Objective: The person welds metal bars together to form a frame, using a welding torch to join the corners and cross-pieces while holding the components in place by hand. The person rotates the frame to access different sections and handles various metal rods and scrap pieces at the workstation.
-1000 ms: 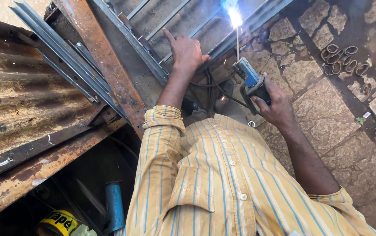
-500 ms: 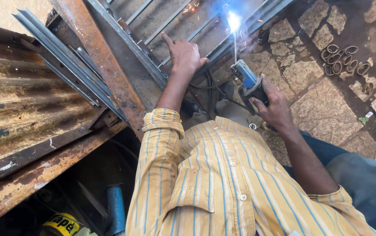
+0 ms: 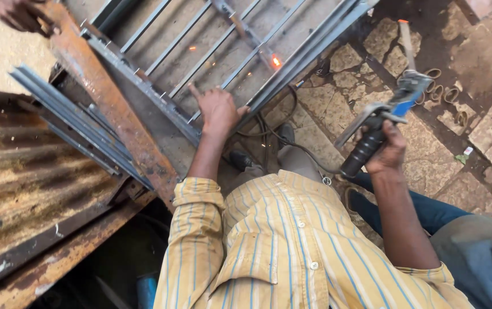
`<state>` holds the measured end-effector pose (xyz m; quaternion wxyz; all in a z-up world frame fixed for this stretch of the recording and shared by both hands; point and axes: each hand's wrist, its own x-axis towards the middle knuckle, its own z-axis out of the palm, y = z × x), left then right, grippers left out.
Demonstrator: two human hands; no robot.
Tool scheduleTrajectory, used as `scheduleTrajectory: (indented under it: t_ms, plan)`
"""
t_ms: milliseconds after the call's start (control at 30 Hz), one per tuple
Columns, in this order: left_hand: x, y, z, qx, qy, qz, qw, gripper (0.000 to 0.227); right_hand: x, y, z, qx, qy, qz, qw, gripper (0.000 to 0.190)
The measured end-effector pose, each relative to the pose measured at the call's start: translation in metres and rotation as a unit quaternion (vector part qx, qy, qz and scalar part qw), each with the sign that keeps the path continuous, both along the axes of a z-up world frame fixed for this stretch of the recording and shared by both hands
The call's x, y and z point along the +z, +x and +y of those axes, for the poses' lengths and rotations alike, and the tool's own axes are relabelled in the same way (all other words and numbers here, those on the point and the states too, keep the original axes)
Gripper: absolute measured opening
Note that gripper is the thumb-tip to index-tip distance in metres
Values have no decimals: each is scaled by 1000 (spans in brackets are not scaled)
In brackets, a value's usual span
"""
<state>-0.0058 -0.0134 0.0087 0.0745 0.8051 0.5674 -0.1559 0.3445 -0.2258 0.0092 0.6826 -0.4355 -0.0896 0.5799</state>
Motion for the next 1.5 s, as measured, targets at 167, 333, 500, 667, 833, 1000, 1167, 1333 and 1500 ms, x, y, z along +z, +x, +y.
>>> scheduleTrajectory:
  t_ms: [167, 333, 500, 667, 833, 1000, 1167, 1333, 1500]
  plan:
    - [0, 2, 2, 5, -10, 13, 1000, 95, 23, 44, 12, -31, 69, 115, 991, 52]
    - [-4, 7, 1, 55, -38, 36, 997, 113, 24, 88, 54, -19, 79, -46, 996, 61]
    - [-12, 9, 3, 93, -58, 34, 993, 114, 28, 141, 130, 74, 57, -355, 930, 72]
    - [-15, 19, 7, 152, -82, 58, 983, 116, 38, 182, 247, 186, 108, -501, 838, 91]
    - [-19, 26, 11, 209, -132, 90, 965, 120, 7, 206, 375, 249, 187, -605, 732, 81]
    - [-10, 38, 18, 270, -159, 97, 945, 116, -70, 186, 480, 244, 30, -721, 648, 79]
    - [-4, 51, 29, 309, -192, 129, 923, 117, -126, 172, 506, 165, 122, -814, 543, 83]
    - [5, 56, 32, 312, -200, 137, 919, 115, -137, 206, 502, 167, 77, -739, 648, 53]
    - [5, 63, 38, 308, -209, 160, 914, 113, -139, 287, 508, 210, -2, -763, 611, 30]
